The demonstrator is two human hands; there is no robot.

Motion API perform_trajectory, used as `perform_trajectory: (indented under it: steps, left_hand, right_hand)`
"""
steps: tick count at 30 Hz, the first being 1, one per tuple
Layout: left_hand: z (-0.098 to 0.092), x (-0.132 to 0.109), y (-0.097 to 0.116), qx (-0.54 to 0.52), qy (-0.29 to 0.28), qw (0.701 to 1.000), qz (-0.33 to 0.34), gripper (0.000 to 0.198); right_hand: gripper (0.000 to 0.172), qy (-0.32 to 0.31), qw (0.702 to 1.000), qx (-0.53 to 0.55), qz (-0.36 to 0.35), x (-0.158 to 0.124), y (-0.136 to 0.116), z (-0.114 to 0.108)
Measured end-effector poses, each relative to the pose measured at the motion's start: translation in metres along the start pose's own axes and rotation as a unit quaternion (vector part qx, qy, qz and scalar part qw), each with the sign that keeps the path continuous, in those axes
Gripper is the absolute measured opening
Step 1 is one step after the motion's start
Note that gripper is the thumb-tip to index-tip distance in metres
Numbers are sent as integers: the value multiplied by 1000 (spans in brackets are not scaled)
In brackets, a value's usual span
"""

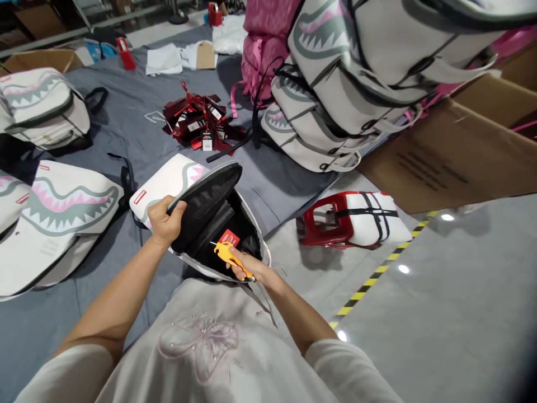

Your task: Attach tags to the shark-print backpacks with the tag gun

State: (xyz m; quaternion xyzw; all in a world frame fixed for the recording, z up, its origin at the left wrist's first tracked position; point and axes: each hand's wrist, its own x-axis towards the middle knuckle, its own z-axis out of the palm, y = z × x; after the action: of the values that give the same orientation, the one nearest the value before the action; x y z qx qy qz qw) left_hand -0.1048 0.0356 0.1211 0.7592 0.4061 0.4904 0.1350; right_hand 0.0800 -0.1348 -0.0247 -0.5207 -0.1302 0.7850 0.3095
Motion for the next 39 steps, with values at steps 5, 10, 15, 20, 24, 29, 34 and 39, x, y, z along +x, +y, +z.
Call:
perform_trajectory:
  steps: [5,10,15,20,24,29,34,39]
  left_hand:
    - [1,0,6,9,-46,998,48,38]
    - [-2,1,0,-11,-75,991,109,36]
    - [-7,5,-15,0,-55,998,11,34]
    - [-8,11,-25,-8,-59,995,-75,35]
    - [-12,7,-21,-18,-71,996,-48,34]
    - [-10,-16,-17,-41,-93,995,21,24]
    - [-15,-53,12,-74,-254,964,12,28]
    - [-34,-116,-24,-192,-409,872,-191,62]
  right_hand:
    - [62,26,975,-222,20,-31,-42,-10]
    - [51,237,800,-546,72,-85,-116,-25]
    - [50,177,806,-543,153,-132,-124,-28]
    - [65,114,941,-317,18,-134,-104,-27]
    - [68,86,977,-195,-28,-135,-89,-26]
    - [68,100,964,-244,-34,-138,-69,-27]
    - [67,156,948,-275,28,-141,-32,-49]
    - [72,184,979,-84,-24,-154,3,-76]
